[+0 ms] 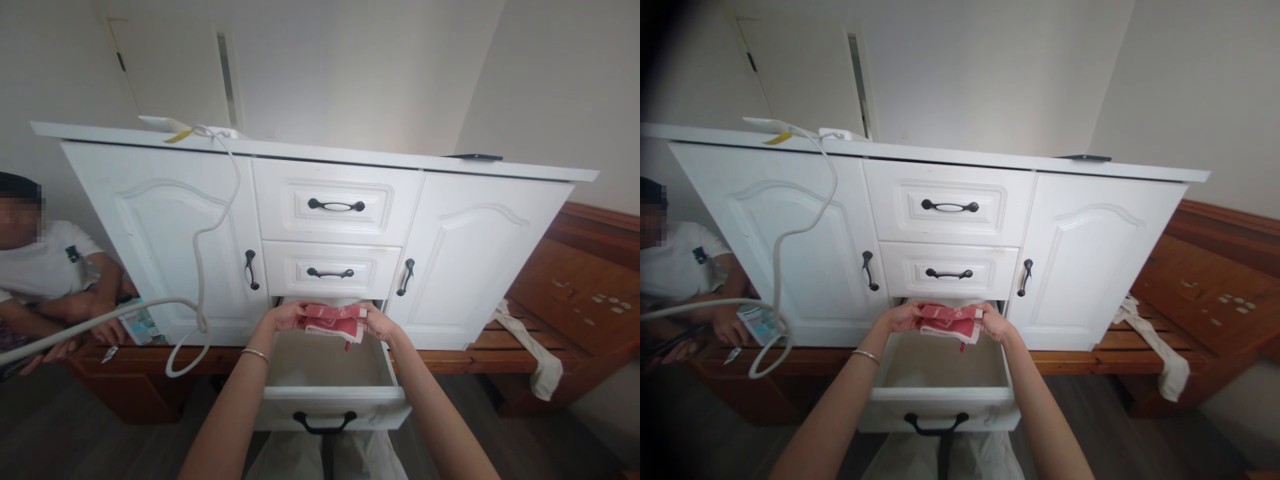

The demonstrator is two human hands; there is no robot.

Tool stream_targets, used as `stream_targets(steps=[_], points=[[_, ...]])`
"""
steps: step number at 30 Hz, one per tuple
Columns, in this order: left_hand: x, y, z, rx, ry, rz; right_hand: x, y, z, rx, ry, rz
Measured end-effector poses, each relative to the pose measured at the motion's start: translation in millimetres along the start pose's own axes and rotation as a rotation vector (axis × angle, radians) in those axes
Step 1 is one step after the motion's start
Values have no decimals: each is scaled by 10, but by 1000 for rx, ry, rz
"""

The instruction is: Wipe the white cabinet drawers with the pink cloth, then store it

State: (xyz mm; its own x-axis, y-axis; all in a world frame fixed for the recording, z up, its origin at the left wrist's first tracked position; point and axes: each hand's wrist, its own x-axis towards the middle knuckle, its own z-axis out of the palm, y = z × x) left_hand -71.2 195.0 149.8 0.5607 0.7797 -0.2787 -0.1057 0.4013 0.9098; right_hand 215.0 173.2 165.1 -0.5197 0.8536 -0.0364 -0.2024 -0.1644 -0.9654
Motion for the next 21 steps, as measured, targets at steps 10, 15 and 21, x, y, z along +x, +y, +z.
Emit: stream_targets(steps=[10, 15, 21], points=[[77, -39, 10, -31, 96, 134, 4, 39, -33, 28, 44, 89], [16, 17, 75, 2, 99, 96, 36, 10, -69, 86, 96, -5], [-49, 97, 127, 37, 36, 100, 38, -23, -78, 117, 85, 15]])
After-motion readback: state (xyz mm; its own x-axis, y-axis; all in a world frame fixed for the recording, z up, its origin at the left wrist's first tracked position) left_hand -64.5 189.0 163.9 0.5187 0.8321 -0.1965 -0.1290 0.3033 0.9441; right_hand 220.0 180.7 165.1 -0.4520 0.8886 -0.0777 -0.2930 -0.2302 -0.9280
